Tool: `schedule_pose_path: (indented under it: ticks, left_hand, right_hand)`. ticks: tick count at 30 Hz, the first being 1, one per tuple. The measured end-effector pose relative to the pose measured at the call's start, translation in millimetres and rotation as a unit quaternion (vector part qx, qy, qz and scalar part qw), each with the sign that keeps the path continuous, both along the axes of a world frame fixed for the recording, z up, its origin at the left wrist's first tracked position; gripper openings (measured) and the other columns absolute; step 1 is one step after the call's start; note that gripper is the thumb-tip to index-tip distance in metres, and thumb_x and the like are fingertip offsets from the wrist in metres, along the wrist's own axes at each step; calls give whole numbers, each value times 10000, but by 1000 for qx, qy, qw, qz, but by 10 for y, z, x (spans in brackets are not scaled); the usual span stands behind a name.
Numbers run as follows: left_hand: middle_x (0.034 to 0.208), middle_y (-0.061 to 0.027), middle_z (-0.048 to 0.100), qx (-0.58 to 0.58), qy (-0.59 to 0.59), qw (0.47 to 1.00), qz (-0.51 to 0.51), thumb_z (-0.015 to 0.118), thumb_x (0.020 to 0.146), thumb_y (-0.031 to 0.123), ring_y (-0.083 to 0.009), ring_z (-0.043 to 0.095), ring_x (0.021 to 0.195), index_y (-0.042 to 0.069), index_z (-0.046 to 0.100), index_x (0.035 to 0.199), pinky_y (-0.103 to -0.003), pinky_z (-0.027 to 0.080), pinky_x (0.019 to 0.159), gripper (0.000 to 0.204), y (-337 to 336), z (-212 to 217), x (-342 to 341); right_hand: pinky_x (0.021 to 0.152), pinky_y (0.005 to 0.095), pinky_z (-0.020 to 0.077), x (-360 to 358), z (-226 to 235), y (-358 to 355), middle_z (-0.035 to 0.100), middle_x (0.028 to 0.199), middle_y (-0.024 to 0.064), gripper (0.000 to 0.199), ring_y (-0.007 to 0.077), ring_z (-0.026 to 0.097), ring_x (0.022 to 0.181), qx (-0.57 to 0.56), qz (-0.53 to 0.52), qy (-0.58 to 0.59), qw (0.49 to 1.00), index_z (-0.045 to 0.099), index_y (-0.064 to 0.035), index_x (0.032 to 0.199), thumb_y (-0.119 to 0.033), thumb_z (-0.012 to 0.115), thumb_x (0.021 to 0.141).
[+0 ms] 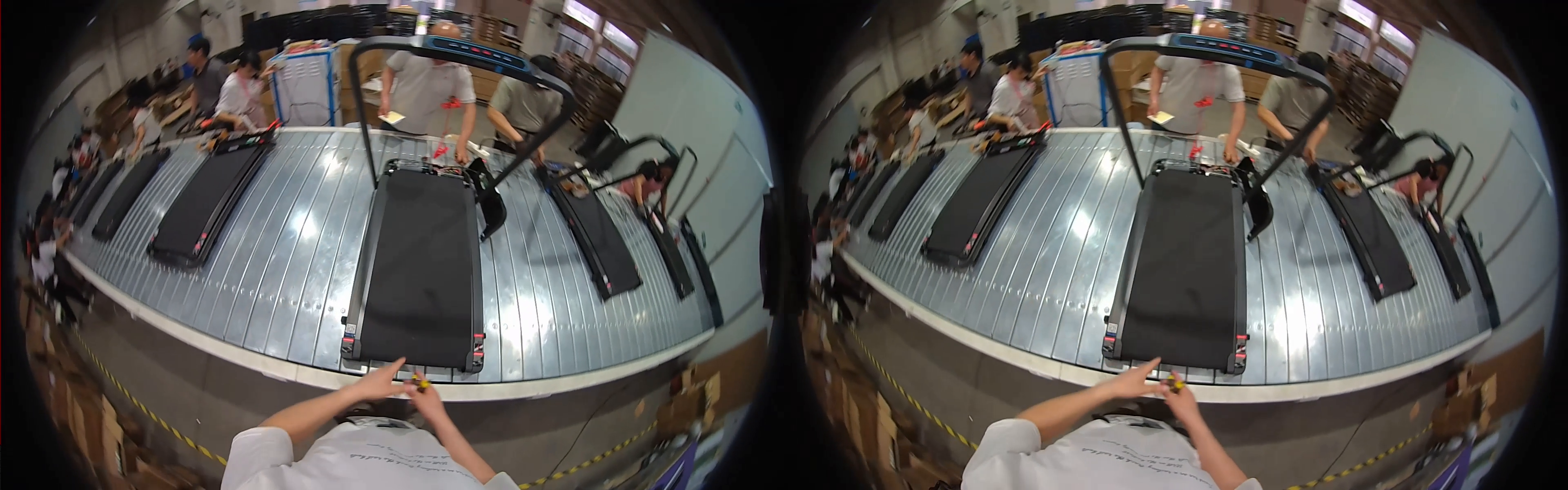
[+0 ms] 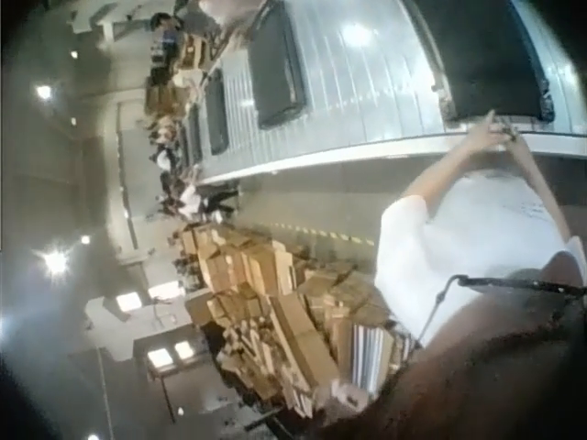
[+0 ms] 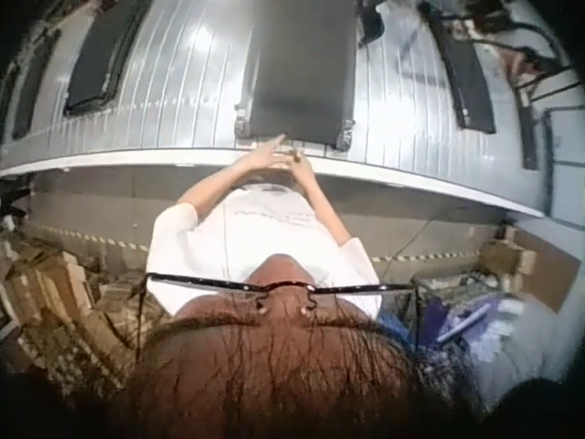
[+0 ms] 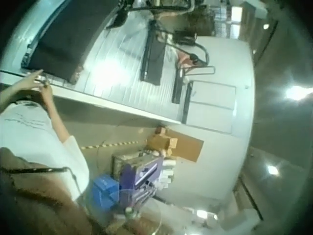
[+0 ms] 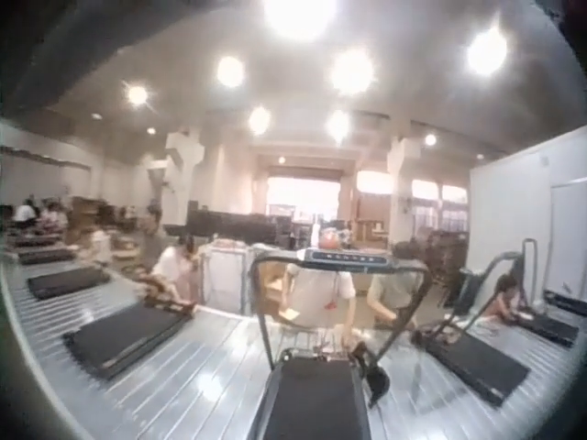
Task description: Assembling the handrail and console components onto a treadmill base on a factory production line.
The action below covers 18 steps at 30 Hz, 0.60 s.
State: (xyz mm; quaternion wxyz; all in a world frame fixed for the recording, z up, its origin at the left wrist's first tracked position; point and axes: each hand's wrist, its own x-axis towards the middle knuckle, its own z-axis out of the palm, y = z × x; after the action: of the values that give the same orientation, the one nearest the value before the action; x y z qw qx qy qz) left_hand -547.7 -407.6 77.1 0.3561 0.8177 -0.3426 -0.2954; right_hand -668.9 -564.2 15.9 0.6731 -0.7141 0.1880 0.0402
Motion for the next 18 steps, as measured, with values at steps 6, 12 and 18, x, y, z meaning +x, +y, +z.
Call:
schedule_pose_path:
  ticks: [6,12,18]
  left_hand:
    - [1144,-209,630,-69,111,927,351,561,882,345,-383,624,1005,70,608,1178,-409,503,847,407,833,-356,-732]
    - [1265,-174,584,-74,-5,950,303,582,809,176,-359,611,1058,76,668,1109,-388,501,888,328,1810,-552,-861]
    - [1391,-164,463,36,-4,968,247,611,763,122,-347,589,1091,95,659,1110,-423,498,909,352,2760,-1018,-888]
  right_hand:
    - [932,357,458,178,-60,898,572,1271,185,750,318,538,1193,-50,265,-84,959,290,-26,1454,-55,611,777]
    - [777,334,513,606,-364,1451,638,1120,91,362,175,603,961,278,101,259,919,491,-96,1255,-339,477,988]
    - [664,333,533,1154,-1066,2488,667,997,118,335,196,652,784,246,72,319,913,397,-140,1343,-211,409,1016]
